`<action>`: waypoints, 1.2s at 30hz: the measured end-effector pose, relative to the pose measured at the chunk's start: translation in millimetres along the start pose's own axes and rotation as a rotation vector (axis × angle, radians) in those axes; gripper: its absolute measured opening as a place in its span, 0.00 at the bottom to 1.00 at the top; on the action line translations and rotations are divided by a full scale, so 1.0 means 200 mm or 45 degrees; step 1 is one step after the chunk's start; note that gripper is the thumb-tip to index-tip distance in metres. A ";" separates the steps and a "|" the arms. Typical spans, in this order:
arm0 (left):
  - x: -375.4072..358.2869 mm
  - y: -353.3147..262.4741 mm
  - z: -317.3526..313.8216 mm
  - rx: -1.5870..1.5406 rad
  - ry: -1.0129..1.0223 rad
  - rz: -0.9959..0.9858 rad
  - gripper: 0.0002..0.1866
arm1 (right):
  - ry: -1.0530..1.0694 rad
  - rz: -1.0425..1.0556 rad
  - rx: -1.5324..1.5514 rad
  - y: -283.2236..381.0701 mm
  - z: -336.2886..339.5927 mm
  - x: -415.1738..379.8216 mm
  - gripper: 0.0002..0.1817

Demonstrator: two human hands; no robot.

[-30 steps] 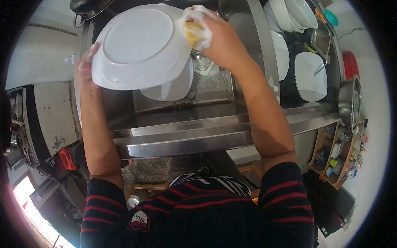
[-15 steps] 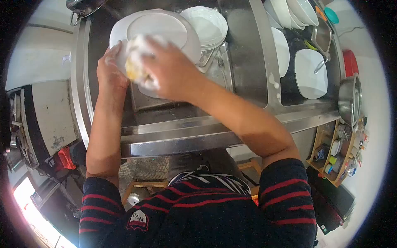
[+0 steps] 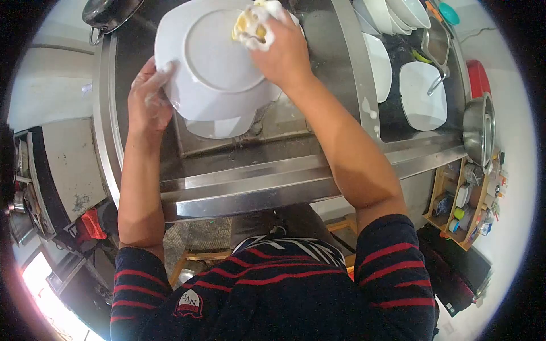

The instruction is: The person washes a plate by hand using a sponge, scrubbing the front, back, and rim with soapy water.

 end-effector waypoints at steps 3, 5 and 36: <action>-0.03 0.02 -0.07 0.054 0.060 0.015 0.18 | 0.060 0.061 0.026 0.03 -0.04 -0.01 0.23; -0.02 0.04 -0.04 0.061 0.055 0.029 0.18 | 0.081 0.333 -0.037 0.06 -0.09 -0.06 0.23; 0.03 -0.07 0.05 0.092 -0.050 -0.090 0.15 | -0.107 0.103 -0.007 -0.10 -0.04 -0.02 0.20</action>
Point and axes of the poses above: each hand's wrist, its own x-axis towards the middle knuckle, its own z-axis out of the back of the hand, y = z × x, the point moved 2 cm from there along x, towards the middle knuckle, and after that the axes turned 5 degrees about -y, right-handed, at the moved point
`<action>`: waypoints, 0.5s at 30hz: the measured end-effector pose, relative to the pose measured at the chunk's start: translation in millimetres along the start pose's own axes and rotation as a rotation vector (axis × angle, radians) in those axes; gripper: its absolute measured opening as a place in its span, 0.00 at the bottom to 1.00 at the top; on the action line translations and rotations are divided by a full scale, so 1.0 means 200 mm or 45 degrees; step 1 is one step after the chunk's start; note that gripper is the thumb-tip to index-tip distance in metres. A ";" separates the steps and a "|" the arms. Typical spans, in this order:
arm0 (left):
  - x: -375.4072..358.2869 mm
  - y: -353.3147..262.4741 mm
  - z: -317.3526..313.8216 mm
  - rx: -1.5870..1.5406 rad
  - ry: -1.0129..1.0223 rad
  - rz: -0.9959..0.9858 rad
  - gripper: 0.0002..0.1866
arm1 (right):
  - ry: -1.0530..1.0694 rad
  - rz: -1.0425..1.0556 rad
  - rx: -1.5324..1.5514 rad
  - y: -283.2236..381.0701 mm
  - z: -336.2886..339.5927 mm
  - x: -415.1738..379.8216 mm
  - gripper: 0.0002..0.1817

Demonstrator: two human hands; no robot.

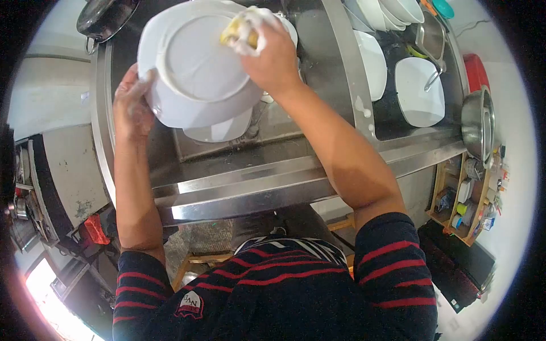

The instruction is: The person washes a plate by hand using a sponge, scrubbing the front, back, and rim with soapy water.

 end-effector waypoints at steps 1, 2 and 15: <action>-0.01 0.02 -0.02 0.060 0.031 0.018 0.15 | -0.101 -0.177 -0.059 -0.03 -0.01 0.00 0.20; -0.02 0.04 -0.04 0.121 0.062 0.040 0.15 | -0.099 -0.178 -0.061 -0.04 -0.01 -0.01 0.20; -0.12 0.15 -0.15 0.555 0.445 -0.036 0.15 | 0.239 0.371 0.057 0.35 -0.02 -0.07 0.20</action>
Point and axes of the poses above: each hand's wrist, its own x-axis towards the middle knuckle, its own z-axis out of the back of the hand, y = z × x, the point moved 2 cm from there along x, towards the middle knuckle, and after that the axes turned 5 degrees about -y, right-handed, at the moved point
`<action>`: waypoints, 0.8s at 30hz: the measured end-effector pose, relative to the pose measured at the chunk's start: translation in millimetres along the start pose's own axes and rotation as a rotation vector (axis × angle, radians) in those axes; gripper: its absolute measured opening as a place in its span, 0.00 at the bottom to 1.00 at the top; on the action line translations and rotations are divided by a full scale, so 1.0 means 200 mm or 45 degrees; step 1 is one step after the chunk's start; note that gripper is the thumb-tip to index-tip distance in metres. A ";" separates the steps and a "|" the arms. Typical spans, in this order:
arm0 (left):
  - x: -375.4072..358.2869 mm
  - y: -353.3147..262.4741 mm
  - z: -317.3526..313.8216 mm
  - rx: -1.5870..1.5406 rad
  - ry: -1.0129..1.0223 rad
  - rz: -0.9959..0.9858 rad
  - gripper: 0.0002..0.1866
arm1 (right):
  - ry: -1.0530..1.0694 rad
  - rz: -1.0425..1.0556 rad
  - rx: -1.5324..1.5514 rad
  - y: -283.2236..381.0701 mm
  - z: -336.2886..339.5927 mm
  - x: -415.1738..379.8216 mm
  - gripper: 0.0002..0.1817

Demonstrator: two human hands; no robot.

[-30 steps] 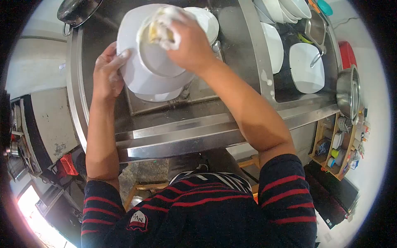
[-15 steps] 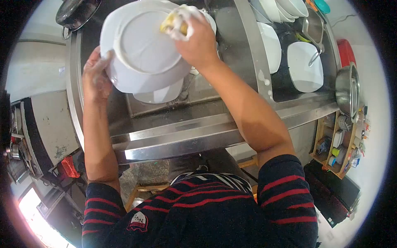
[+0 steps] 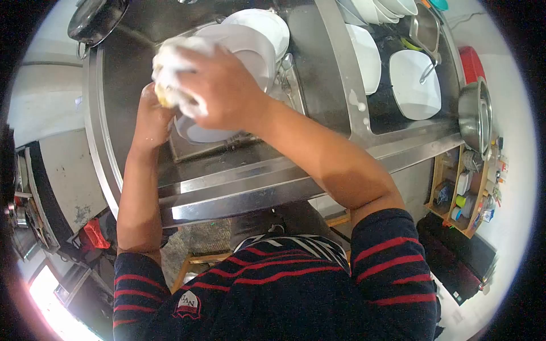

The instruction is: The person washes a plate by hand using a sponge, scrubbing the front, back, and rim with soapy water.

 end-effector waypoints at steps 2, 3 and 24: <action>-0.01 -0.02 -0.01 -0.023 0.029 -0.152 0.15 | 0.045 0.026 0.076 0.00 0.03 -0.01 0.20; 0.00 -0.01 -0.01 -0.023 0.037 -0.153 0.15 | 0.041 0.023 0.070 -0.02 0.04 -0.01 0.20; 0.08 0.00 0.34 -0.649 -0.904 0.039 0.19 | -0.155 -0.645 0.099 -0.15 -0.01 -0.11 0.21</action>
Point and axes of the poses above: each hand's wrist, its own x-axis towards the middle knuckle, its own z-axis out of the back of the hand, y = z × x, the point moved 2 cm from there along x, towards the middle knuckle, and after that the axes turned 5 degrees about -y, right-handed, at the moved point
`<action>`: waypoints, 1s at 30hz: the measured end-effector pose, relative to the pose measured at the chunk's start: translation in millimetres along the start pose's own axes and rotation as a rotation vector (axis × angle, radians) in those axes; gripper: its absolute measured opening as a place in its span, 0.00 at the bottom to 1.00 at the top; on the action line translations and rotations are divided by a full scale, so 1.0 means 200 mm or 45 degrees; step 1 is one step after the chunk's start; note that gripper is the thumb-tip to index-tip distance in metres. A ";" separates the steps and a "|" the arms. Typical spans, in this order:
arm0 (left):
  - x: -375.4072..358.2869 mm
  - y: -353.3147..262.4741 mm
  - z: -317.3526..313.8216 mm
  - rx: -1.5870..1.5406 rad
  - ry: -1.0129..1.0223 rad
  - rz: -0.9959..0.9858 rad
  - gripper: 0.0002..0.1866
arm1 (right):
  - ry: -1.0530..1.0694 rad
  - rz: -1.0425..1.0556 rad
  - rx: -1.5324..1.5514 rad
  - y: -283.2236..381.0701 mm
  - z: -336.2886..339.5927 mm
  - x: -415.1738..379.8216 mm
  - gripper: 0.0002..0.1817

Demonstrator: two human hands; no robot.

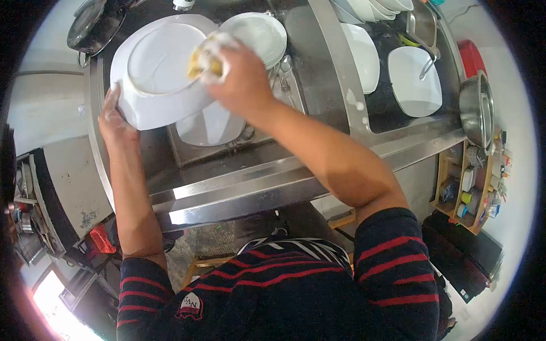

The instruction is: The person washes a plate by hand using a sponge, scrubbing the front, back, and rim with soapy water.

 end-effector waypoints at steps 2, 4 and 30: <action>0.05 -0.02 0.04 -0.088 -0.114 0.024 0.17 | 0.053 0.098 0.010 0.10 -0.02 -0.03 0.22; 0.06 -0.01 0.05 -0.085 -0.088 0.046 0.17 | 0.070 0.470 0.110 0.18 -0.02 -0.05 0.23; -0.25 0.19 -0.17 0.237 0.549 0.348 0.16 | 0.170 0.502 -0.058 0.19 -0.03 0.04 0.19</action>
Point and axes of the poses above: each hand's wrist, its own x-axis towards the middle knuckle, its own z-axis out of the back of the hand, y = z × x, the point moved 2 cm from there along x, towards the middle knuckle, and after that the axes turned 5 degrees about -y, right-handed, at the moved point
